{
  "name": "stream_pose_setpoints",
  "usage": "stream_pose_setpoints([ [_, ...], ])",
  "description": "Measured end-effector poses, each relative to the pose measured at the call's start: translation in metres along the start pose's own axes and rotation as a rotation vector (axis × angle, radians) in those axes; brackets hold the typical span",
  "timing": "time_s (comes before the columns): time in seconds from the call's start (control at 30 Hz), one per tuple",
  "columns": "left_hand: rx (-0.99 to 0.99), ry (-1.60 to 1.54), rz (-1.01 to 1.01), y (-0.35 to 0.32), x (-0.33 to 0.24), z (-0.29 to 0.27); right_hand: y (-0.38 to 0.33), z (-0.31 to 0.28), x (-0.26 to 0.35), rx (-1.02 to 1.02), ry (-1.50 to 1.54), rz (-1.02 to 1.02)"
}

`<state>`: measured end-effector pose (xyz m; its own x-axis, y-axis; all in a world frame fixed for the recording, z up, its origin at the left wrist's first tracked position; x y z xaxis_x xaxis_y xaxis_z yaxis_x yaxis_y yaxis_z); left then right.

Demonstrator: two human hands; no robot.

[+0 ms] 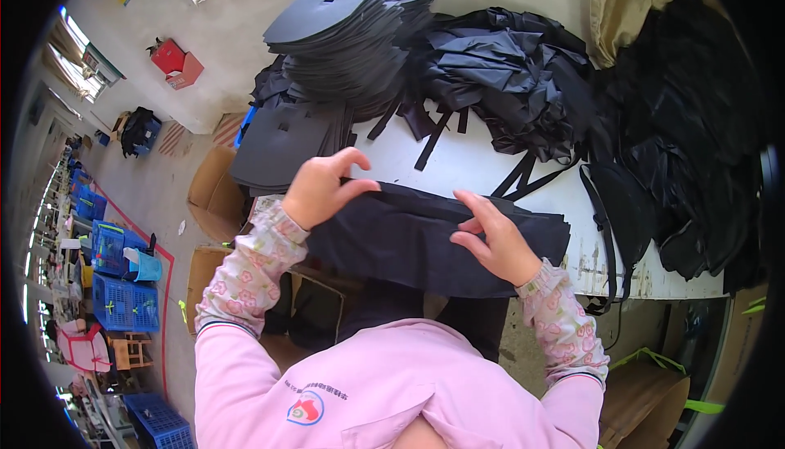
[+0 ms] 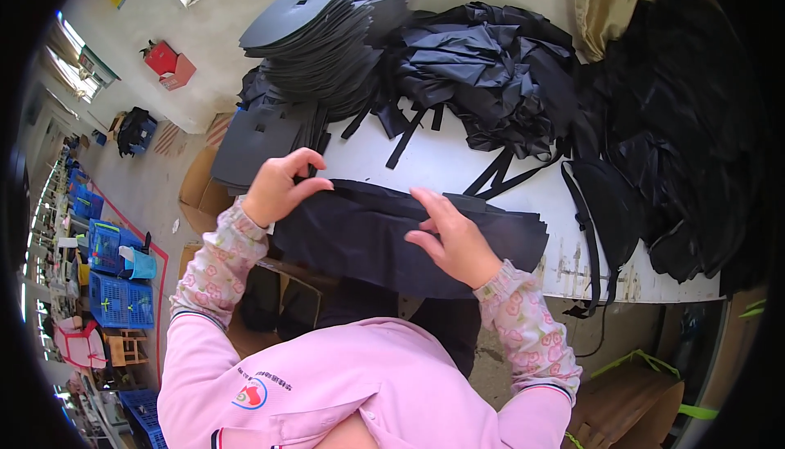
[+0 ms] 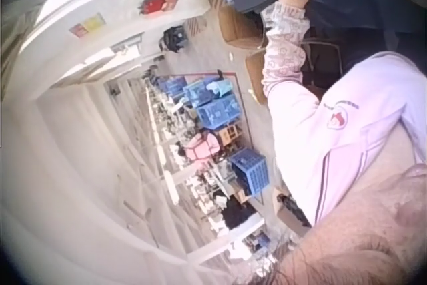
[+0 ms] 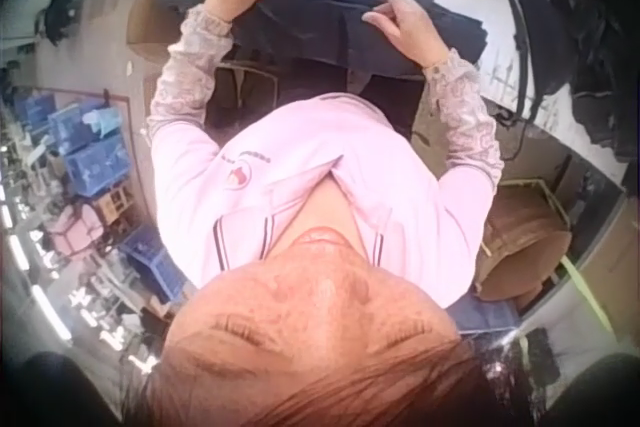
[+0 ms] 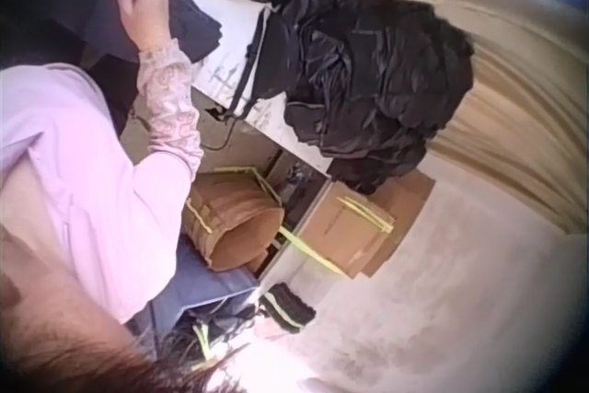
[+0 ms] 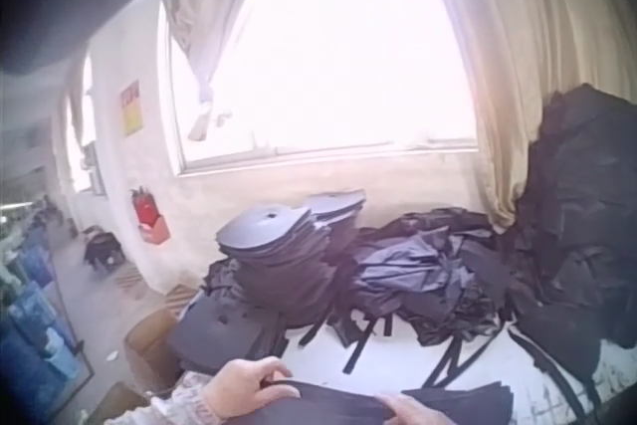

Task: Inspecting, folding, and stacking black fabric panels with foam inserts in a manufacturing facility.

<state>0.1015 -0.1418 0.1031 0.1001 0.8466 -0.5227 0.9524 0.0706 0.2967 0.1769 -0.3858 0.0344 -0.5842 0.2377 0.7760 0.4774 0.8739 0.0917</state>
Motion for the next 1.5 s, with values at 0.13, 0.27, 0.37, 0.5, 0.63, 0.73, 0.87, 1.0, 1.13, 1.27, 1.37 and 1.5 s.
stream_pose_setpoints([
  [0.13, 0.054, -0.274, 0.067, -0.005, -0.037, 0.050, 0.041, 0.041, 0.026, -0.087, 0.975, -0.103],
  [0.27, -0.045, -0.200, 0.075, -0.008, -0.001, 0.028, 0.042, 0.048, 0.000, -0.133, 0.764, 0.093],
  [0.37, -0.254, 0.677, -0.104, -0.035, 0.098, -0.027, 0.027, 0.039, -0.016, -0.115, 0.791, 0.147],
  [0.5, -0.033, 0.490, -0.406, -0.068, 0.186, -0.027, 0.027, 0.038, -0.027, -0.103, 0.851, 0.144],
  [0.63, -0.019, 0.415, -0.379, -0.067, 0.192, -0.021, 0.030, 0.041, -0.024, -0.088, 0.911, 0.142],
  [0.73, 0.002, 0.417, -0.333, -0.069, 0.196, -0.022, 0.033, 0.044, -0.019, -0.065, 0.916, 0.126],
  [0.87, -0.022, 0.453, -0.251, -0.075, 0.198, -0.021, 0.037, 0.051, -0.016, -0.060, 0.897, 0.132],
  [1.0, -0.146, 0.461, -0.173, -0.070, 0.177, -0.024, 0.040, 0.057, -0.023, -0.183, 0.813, 0.129],
  [1.13, -0.378, 0.162, -0.005, -0.049, 0.044, -0.044, 0.048, 0.038, -0.028, -0.428, 0.438, 0.088],
  [1.27, -0.194, -0.012, 0.226, -0.051, -0.060, -0.028, 0.055, 0.019, -0.019, -0.560, 0.368, 0.060],
  [1.37, -0.130, -0.075, 0.360, -0.054, -0.074, -0.011, 0.054, 0.012, -0.016, -0.606, 0.394, 0.058],
  [1.5, -0.065, -0.103, 0.473, -0.052, -0.077, 0.002, 0.040, 0.017, -0.049, -0.656, 0.444, -0.048],
])
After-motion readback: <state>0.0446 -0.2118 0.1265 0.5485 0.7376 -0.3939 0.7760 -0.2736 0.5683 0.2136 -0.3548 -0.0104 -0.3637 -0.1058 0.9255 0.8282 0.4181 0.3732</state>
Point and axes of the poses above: each hand's wrist, its own y-axis towards the middle knuckle, its own z-axis out of the palm, x = y × z, the point moved 7 cm from there along y, towards the middle knuckle, and after that the axes turned 1 degree about x, right-handed, at the moved point
